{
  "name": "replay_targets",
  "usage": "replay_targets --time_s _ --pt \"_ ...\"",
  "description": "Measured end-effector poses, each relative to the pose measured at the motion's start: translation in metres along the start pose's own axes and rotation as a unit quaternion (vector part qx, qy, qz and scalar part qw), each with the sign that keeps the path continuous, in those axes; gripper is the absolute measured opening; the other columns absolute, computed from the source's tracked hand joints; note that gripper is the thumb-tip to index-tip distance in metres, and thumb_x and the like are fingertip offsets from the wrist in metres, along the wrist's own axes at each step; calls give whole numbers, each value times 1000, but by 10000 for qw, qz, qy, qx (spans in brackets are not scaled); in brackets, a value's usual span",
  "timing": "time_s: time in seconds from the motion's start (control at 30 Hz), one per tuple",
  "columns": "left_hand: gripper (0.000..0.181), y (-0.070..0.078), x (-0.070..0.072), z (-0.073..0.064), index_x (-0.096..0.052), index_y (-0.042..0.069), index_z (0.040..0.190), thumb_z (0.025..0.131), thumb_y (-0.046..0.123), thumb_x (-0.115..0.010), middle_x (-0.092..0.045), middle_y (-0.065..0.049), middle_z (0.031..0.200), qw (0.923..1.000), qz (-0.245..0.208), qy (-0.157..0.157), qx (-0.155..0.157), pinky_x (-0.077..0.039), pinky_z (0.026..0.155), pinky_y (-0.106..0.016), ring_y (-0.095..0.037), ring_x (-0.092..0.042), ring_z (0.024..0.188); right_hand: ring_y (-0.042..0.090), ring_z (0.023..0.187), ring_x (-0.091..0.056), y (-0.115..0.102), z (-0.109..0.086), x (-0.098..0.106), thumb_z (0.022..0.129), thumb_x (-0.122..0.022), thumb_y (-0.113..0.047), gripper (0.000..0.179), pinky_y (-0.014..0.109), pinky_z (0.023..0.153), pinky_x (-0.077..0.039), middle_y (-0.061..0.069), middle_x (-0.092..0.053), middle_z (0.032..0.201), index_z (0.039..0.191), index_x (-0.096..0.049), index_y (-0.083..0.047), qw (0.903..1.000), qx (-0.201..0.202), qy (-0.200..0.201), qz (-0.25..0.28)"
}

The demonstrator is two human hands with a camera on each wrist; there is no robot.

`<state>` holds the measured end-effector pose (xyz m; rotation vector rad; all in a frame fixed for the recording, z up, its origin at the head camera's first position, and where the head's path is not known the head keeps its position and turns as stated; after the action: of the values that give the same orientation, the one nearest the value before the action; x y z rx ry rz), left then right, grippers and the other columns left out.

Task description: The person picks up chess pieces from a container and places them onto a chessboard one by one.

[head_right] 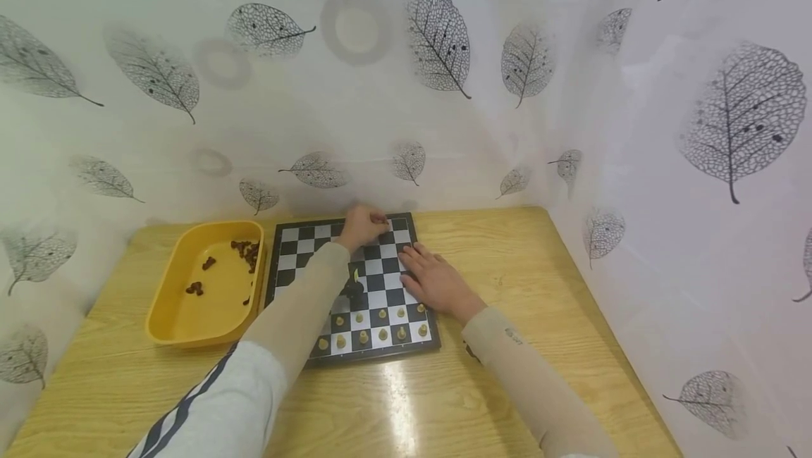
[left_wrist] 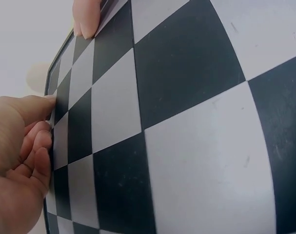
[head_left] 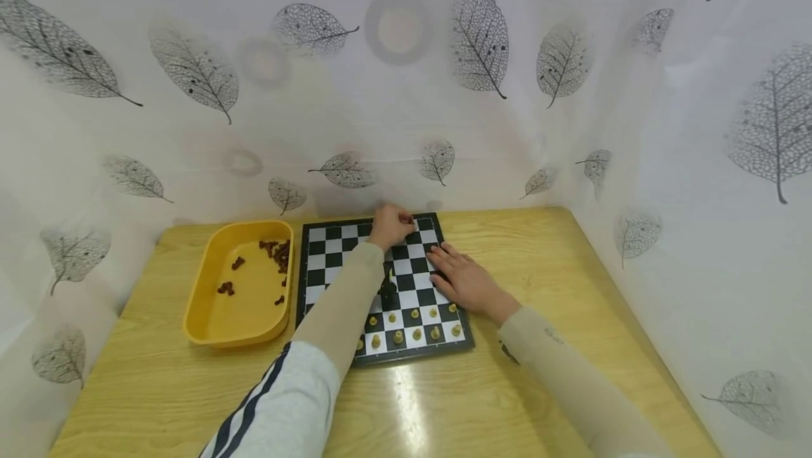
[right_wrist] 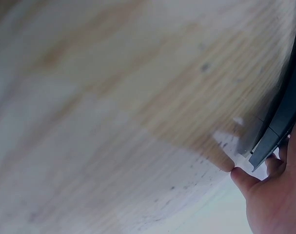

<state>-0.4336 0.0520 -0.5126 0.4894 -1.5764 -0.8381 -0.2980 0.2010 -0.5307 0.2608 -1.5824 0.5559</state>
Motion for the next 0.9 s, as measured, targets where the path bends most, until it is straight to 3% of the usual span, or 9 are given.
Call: replay_targets --time_s 0.3,0.43,0.63,0.73,0.9 --pt "37 -6 16 -4 -72 2 131 95 10 -74 -73 -17 125 9977 -161 -659 -22 -59 96 -43 -31 -68 115 34 162 -23 -2 0 -1 113 -36 -49 63 56 128 -30 10 -34 172 164 -37 -12 10000 41 -16 -59" --pt "33 -6 34 -11 -72 2 129 98 14 -72 -71 -18 126 9977 -211 -625 -166 -58 95 -44 -32 -67 115 35 162 -24 -2 -3 0 112 -39 -47 63 56 127 -31 10 -35 171 164 -38 -11 10000 48 50 -40" --pt "37 -2 68 -28 -69 3 133 100 19 -70 -67 -17 130 9934 -873 -718 -173 -55 99 -50 -34 -63 119 34 162 -25 -2 -4 0 113 -39 -47 62 57 126 -32 10 -35 171 164 -39 -12 9999 40 116 -32" --pt "38 -3 85 -35 -67 4 136 101 21 -69 -67 -16 132 9926 -957 -732 -177 -54 100 -49 -33 -62 121 35 162 -25 -3 -3 1 112 -39 -47 62 57 126 -32 10 -35 171 163 -39 -11 9999 56 111 14" --pt "36 -17 111 -42 -68 3 133 102 22 -69 -69 -16 133 9944 -915 -473 -241 -55 99 -46 -32 -63 121 35 162 -25 -3 -3 0 112 -39 -46 62 58 126 -32 11 -35 171 163 -39 -11 9999 67 105 17"
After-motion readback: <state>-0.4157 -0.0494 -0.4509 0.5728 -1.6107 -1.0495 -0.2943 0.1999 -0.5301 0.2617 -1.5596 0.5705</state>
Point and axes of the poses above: each hand's wrist, its own z-axis towards the middle knuckle, its own x-axis out of the back of the hand, y = z × x, the point moved 8 cm from there along z, towards the middle knuckle
